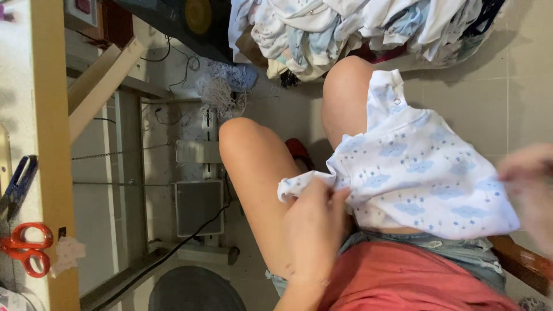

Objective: Trimming loose threads from baby garments using small snips

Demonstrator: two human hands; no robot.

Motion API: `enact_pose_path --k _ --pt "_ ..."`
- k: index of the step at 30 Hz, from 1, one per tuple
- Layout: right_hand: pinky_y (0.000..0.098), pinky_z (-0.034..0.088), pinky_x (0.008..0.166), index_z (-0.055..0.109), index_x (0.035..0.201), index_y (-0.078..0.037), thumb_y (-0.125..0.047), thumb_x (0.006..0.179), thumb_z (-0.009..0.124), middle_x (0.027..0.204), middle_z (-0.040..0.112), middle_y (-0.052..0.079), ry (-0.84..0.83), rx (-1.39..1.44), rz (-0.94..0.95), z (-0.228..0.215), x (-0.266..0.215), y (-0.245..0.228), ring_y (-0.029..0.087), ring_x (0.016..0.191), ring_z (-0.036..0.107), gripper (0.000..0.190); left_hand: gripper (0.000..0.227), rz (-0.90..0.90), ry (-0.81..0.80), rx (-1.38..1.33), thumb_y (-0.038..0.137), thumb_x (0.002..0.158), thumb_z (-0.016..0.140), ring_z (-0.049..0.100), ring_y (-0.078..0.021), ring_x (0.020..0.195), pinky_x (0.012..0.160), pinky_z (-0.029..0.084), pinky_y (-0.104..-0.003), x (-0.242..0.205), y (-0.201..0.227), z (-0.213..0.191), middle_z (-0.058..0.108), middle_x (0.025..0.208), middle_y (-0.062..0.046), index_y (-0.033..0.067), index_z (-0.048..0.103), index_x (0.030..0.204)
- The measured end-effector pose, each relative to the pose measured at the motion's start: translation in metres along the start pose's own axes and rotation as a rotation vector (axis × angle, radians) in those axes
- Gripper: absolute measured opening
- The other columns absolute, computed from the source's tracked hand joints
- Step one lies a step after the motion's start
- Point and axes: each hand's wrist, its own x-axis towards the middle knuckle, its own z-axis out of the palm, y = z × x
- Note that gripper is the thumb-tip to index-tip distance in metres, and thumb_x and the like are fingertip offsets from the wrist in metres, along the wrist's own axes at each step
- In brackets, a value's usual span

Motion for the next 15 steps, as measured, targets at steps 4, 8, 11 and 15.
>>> enact_pose_path --k 4,8,11,15 --pt "0.0249 0.035 0.045 0.055 0.081 -0.001 -0.036 0.096 0.029 0.057 0.051 0.010 -0.192 -0.051 0.162 0.071 0.008 -0.178 0.016 0.045 0.043 0.046 0.027 0.566 0.277 -0.082 0.036 0.078 0.053 0.050 -0.0267 0.068 0.051 0.036 -0.039 0.026 0.041 0.030 0.050 0.072 -0.007 0.0091 0.047 0.077" --pt "0.0242 0.037 0.039 0.050 0.078 0.003 -0.036 0.092 0.028 0.055 0.051 0.015 -0.263 0.147 0.170 0.092 0.011 -0.184 0.018 0.035 0.042 0.047 0.026 0.656 0.483 0.018 0.030 0.083 0.054 0.045 -0.0284 0.058 0.048 0.034 -0.039 0.038 0.043 0.057 0.043 0.070 -0.009 0.0082 0.043 0.074" --pt "0.0220 0.031 0.036 0.041 0.068 0.000 -0.046 0.090 0.028 0.059 0.043 0.011 -0.214 0.268 0.219 0.090 0.008 -0.183 0.014 0.043 0.040 0.053 0.013 0.716 0.376 -0.131 0.018 0.083 0.051 0.045 -0.0334 0.064 0.056 0.034 -0.042 0.035 0.043 0.045 0.046 0.074 -0.014 0.0068 0.047 0.078" --pt "0.0211 0.026 0.035 0.041 0.060 0.000 -0.048 0.091 0.025 0.050 0.039 0.010 -0.206 0.252 0.198 0.095 0.010 -0.184 0.013 0.038 0.033 0.059 0.010 0.672 0.178 -0.374 0.015 0.086 0.047 0.048 -0.0261 0.075 0.074 0.035 -0.037 0.043 0.037 0.043 0.053 0.077 -0.006 0.0063 0.048 0.080"
